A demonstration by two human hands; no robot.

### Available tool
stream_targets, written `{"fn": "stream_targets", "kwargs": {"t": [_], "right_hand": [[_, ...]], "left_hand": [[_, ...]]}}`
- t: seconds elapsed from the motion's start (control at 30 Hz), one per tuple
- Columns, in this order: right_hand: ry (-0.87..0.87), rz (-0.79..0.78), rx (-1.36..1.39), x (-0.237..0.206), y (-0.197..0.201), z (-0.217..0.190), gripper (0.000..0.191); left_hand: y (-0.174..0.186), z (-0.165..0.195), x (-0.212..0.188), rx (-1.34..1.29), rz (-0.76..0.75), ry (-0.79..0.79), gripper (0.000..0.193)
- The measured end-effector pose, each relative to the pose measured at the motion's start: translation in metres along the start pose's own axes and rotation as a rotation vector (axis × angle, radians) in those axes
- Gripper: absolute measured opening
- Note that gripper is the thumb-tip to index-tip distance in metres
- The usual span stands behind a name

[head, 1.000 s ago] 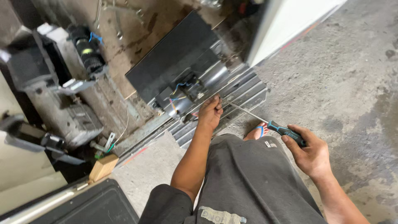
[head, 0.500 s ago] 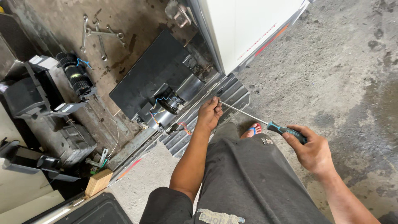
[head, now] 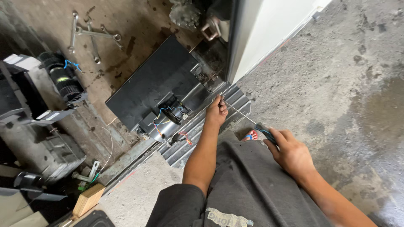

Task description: The person uses a screwdriver to tighten screws on a black electronic box mounted on the rear of a truck. They manipulate wires and secure the unit to the vehicle frame, working on the rear bumper area.

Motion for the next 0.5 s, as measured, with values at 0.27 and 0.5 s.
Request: {"fn": "stream_targets", "kwargs": {"t": [0.27, 0.5], "right_hand": [[0.025, -0.113, -0.136, 0.048, -0.026, -0.030, 0.040], [0.002, -0.272, -0.211, 0.067, -0.031, -0.025, 0.046]], "left_hand": [[-0.001, 0.010, 0.033, -0.209, -0.068, 0.008, 0.024], [0.002, 0.003, 0.041, -0.367, -0.132, -0.047, 0.025]]}}
Point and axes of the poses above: each hand's wrist, its own x-axis towards the middle knuckle, its own y-axis out of the back of the hand, z = x × y, the point moved 5 cm from there along x, towards the middle knuckle, and after that the axes turned 2 degrees about -y, right-handed, at the moved point
